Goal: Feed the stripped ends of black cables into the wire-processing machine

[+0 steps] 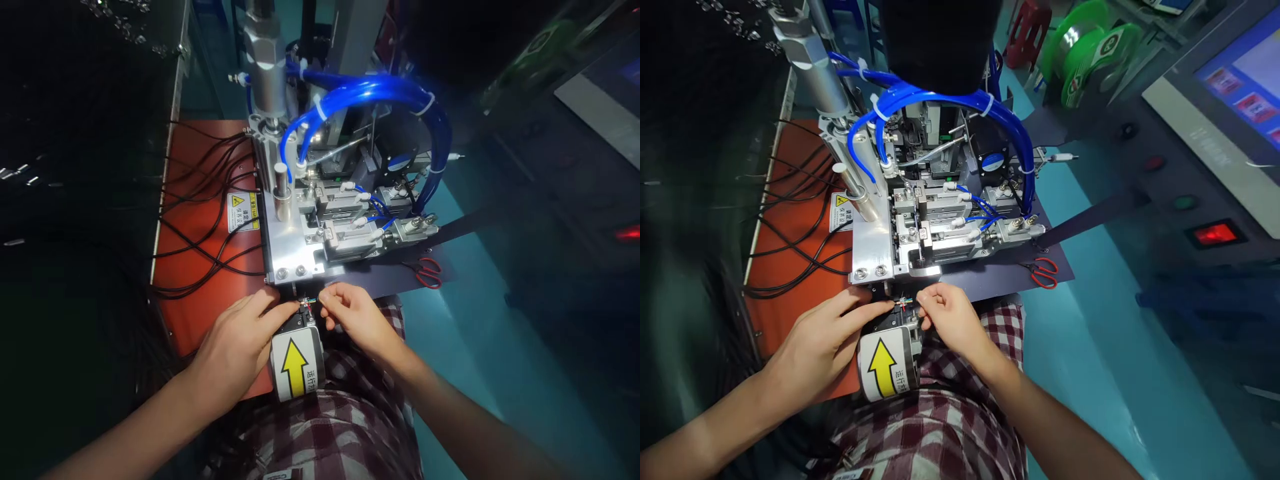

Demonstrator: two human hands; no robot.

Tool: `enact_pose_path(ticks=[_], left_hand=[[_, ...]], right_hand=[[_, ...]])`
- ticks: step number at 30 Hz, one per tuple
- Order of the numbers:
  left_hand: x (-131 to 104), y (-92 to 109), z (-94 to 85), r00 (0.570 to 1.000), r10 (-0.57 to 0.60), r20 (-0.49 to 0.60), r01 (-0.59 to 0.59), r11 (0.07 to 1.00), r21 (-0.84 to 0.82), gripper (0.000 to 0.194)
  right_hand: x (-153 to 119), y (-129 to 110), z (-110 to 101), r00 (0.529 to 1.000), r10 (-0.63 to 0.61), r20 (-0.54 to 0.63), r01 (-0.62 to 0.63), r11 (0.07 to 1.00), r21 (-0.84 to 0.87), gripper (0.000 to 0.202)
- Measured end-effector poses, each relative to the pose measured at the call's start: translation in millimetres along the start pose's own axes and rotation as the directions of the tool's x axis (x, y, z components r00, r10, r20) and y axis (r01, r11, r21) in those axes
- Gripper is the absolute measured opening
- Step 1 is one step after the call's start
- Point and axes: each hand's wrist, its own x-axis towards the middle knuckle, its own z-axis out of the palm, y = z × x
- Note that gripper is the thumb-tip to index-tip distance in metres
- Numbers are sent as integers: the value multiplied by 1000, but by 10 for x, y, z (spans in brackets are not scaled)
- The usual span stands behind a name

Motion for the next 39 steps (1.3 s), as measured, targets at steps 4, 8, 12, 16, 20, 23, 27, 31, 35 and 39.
enact_pose_path(ticks=[4, 8, 12, 16, 20, 23, 27, 31, 35, 39], left_hand=[[7, 31, -4, 1000, 10, -24, -10, 1000, 24, 30], [-2, 56, 1, 999, 35, -31, -32, 995, 99, 30], [-17, 61, 12, 998, 44, -34, -39, 992, 124, 31], [-12, 61, 3, 998, 53, -31, -48, 989, 140, 30], [6, 69, -13, 999, 39, -24, -35, 988, 150, 32], [3, 68, -18, 999, 35, -28, -31, 989, 141, 32], [-5, 64, -19, 999, 33, -28, -29, 991, 131, 34], [8, 71, -26, 999, 31, -14, -29, 992, 121, 34], [18, 76, -35, 999, 39, -13, -37, 992, 125, 33], [12, 73, -33, 1000, 23, -10, -22, 993, 117, 34]], right_hand=[[-156, 102, 116, 993, -70, -90, 64, 996, -63, 25], [-241, 56, 241, 966, -184, -181, 135, 957, -255, 20], [-253, -62, 225, 883, -434, -178, 254, 762, -596, 16], [-148, -55, 152, 937, -321, -134, 237, 871, -432, 16], [-19, 36, 101, 994, -95, -49, 95, 995, -3, 19], [-3, 59, 69, 996, -84, -19, 85, 994, 70, 21], [-23, 37, 81, 992, -118, -46, 121, 989, 86, 25], [7, 28, 130, 993, -89, -73, 100, 981, 166, 23], [39, 42, 111, 999, -51, -18, 53, 987, 152, 23], [43, 53, 131, 969, -191, -158, 176, 979, -103, 25]])
